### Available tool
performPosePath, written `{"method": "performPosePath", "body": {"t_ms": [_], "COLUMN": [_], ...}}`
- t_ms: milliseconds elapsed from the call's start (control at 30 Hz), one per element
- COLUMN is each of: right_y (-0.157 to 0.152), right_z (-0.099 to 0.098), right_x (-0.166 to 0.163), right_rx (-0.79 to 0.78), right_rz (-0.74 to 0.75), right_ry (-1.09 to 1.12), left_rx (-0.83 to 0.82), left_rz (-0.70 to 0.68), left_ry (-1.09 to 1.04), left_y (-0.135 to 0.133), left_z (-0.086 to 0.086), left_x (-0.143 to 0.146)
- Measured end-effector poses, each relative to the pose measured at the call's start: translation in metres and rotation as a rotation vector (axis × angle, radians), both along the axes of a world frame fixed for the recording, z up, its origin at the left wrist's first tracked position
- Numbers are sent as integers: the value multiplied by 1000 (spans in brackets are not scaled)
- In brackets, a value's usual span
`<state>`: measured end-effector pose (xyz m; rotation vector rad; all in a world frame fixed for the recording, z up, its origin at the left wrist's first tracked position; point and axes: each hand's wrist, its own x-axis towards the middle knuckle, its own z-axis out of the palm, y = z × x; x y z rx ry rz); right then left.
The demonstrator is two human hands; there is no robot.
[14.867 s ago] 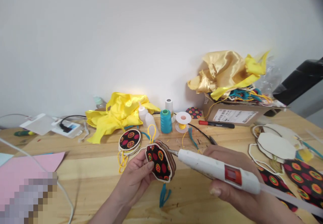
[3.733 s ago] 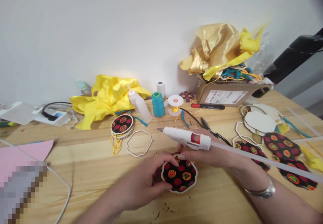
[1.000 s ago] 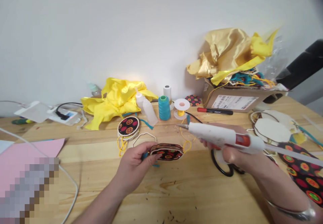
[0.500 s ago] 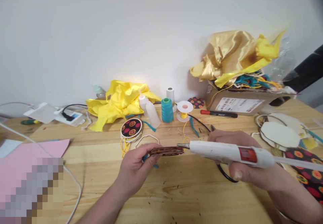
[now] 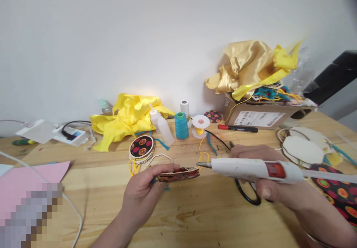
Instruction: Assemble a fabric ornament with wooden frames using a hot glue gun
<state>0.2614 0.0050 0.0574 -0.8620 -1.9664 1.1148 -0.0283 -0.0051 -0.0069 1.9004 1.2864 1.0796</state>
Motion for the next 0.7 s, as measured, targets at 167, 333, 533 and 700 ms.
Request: {"method": "performPosePath", "body": {"t_ms": [167, 333, 533, 700], "right_y": [1, 1, 3, 2], "right_z": [-2, -7, -13, -16], "right_x": [-1, 1, -2, -7], "right_rx": [14, 46, 70, 96], "right_rz": [4, 13, 32, 50], "right_ry": [-1, 2, 27, 15], "left_rx": [-78, -325, -519, -623], "left_rz": [86, 180, 65, 39], "left_ry": [-175, -475, -909, -1057], "left_y": [-1, 2, 9, 10], "left_z": [1, 5, 2, -4], "left_x": [4, 11, 15, 13]}}
